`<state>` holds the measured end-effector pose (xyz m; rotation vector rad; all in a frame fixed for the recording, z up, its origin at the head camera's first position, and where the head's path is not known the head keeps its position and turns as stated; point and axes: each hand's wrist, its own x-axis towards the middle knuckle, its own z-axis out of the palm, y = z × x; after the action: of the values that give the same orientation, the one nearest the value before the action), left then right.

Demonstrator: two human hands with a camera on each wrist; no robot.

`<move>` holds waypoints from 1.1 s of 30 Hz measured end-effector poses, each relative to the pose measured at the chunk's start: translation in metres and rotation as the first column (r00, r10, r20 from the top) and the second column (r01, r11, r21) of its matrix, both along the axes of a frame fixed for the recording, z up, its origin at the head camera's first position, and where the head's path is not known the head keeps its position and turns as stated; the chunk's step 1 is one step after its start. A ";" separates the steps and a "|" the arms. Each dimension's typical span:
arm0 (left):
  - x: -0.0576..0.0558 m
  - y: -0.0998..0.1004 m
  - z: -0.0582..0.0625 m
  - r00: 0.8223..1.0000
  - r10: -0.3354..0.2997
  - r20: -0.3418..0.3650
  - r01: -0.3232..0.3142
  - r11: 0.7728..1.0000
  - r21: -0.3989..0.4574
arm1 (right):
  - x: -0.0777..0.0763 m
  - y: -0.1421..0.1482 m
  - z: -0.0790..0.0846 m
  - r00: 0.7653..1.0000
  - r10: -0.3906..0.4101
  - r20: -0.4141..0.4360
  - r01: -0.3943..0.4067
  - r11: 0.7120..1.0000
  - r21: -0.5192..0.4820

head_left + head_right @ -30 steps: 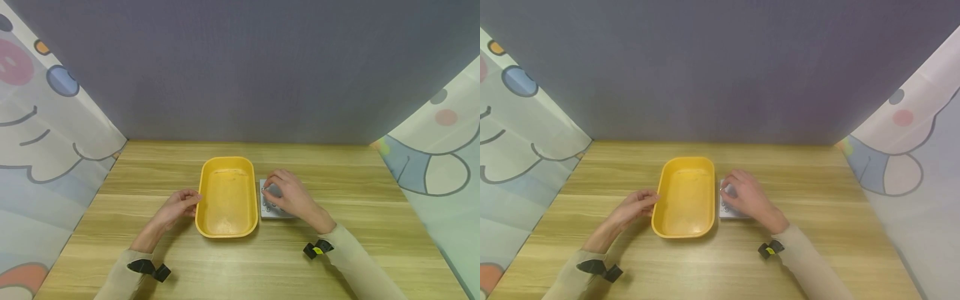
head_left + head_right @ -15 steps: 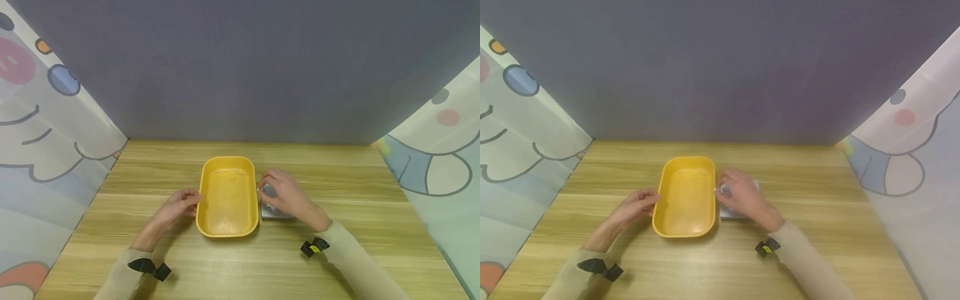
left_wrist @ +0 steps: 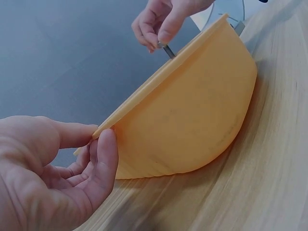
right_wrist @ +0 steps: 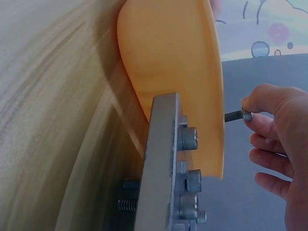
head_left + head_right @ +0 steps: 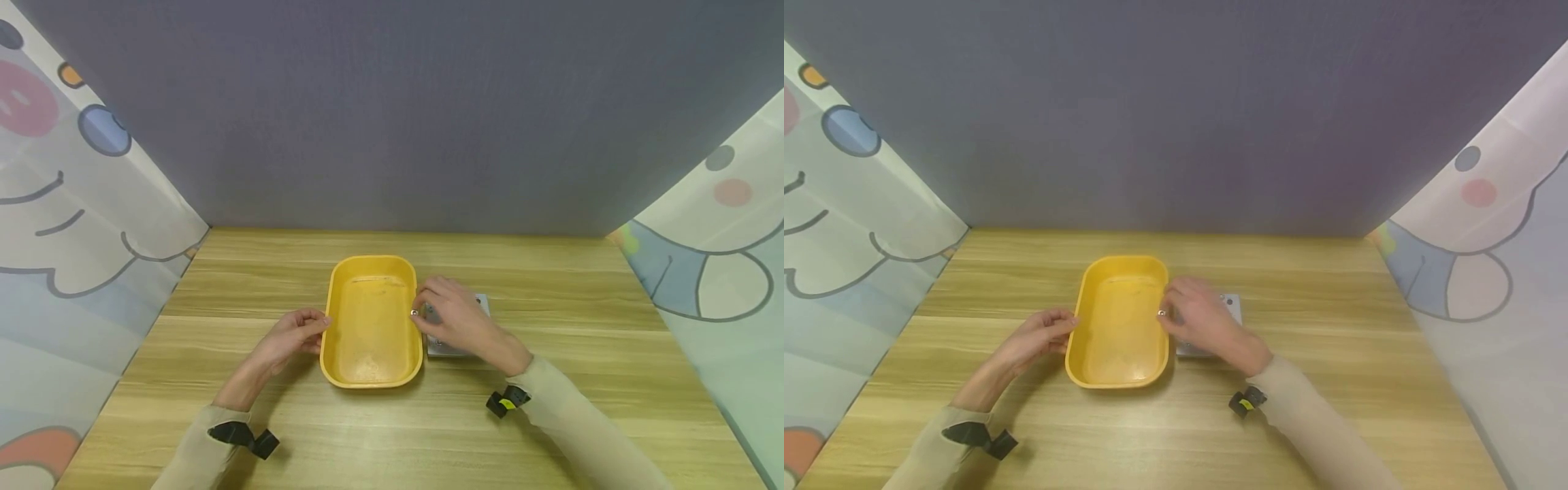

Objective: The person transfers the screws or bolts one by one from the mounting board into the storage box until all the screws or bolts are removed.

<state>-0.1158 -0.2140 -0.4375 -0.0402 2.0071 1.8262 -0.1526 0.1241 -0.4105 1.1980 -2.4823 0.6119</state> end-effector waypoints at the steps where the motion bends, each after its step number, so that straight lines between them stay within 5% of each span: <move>1: 0.000 0.000 0.000 1.000 0.000 0.001 0.000 1.000 0.001 | 0.000 -0.001 0.000 1.000 0.003 0.006 -0.003 1.000 0.006; 22: 0.001 0.000 0.002 1.000 -0.027 -0.008 0.027 1.000 0.011 | 0.001 -0.018 0.000 0.997 0.081 0.017 -0.082 0.980 0.183; 33: 0.001 0.000 0.003 1.000 -0.023 -0.007 0.023 1.000 0.002 | -0.001 -0.027 0.007 0.991 0.132 0.005 -0.127 0.943 0.307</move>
<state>-0.1149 -0.2141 -0.4346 -0.0102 2.0018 1.8170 -0.1533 0.0974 -0.4031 1.4813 -2.5666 0.2484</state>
